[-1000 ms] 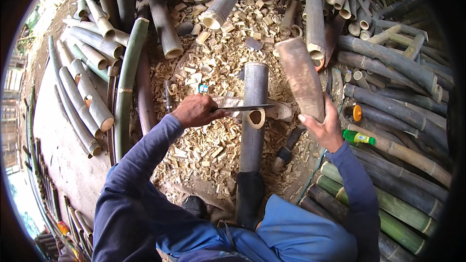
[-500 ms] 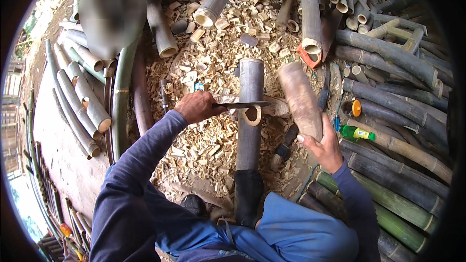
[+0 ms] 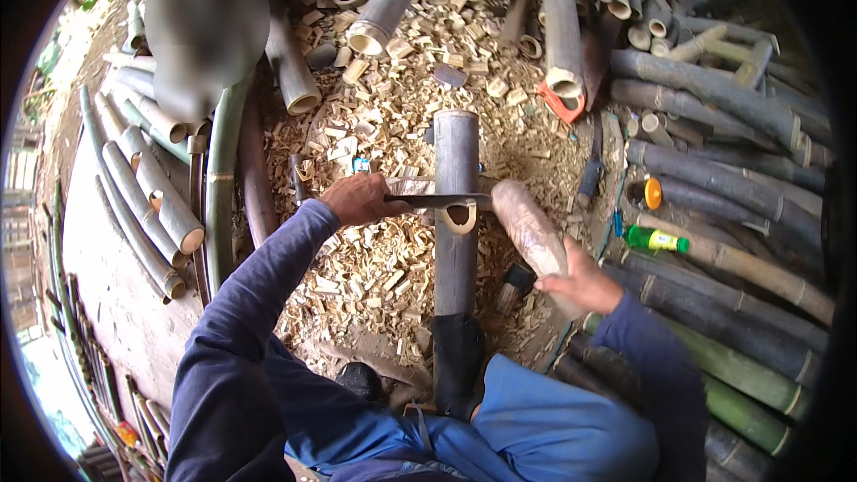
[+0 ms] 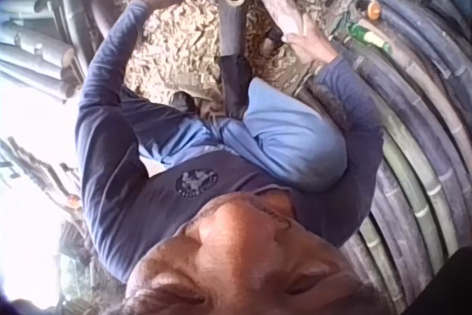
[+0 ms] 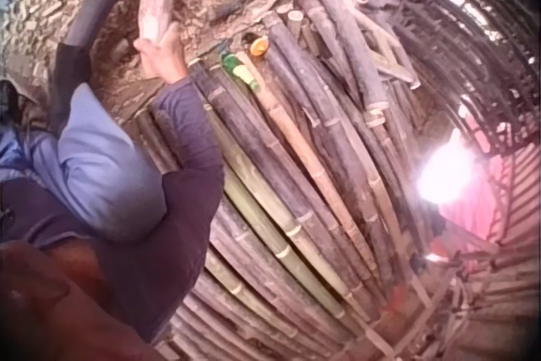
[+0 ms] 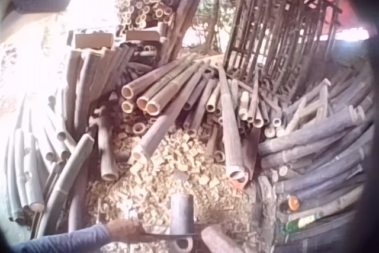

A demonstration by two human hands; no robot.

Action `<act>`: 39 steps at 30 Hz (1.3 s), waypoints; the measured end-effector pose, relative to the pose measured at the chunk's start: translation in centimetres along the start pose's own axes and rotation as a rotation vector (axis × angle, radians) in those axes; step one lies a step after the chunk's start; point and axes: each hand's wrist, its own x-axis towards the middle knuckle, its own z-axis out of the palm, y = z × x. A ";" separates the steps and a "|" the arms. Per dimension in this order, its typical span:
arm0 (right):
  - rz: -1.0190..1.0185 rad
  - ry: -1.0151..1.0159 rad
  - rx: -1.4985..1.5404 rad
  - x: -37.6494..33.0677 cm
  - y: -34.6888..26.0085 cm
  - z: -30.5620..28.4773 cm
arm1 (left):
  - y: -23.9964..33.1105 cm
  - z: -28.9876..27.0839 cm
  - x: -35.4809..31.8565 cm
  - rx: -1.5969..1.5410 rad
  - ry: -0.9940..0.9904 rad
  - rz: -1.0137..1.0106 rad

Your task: The person sits on the ground and uses a chisel and a wooden mallet to carve a hole into a piece of bamboo. They repeatedly strike the chisel to remove material and occasionally use a knife to refine the opening.

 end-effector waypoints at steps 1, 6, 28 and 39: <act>-0.039 -0.140 -0.203 0.0 -0.4 -2.0 | -0.4 -0.3 0.2 0.010 -0.020 -0.004; -0.236 0.347 0.388 -2.6 -3.1 -1.2 | -0.4 -1.5 0.5 -0.038 -0.064 -0.050; -0.198 0.177 0.649 0.3 -0.6 -1.9 | 2.5 5.1 -6.3 0.322 0.537 0.278; -0.834 0.280 -0.923 1.0 0.7 -5.9 | 3.8 4.9 -5.7 0.275 0.184 -0.049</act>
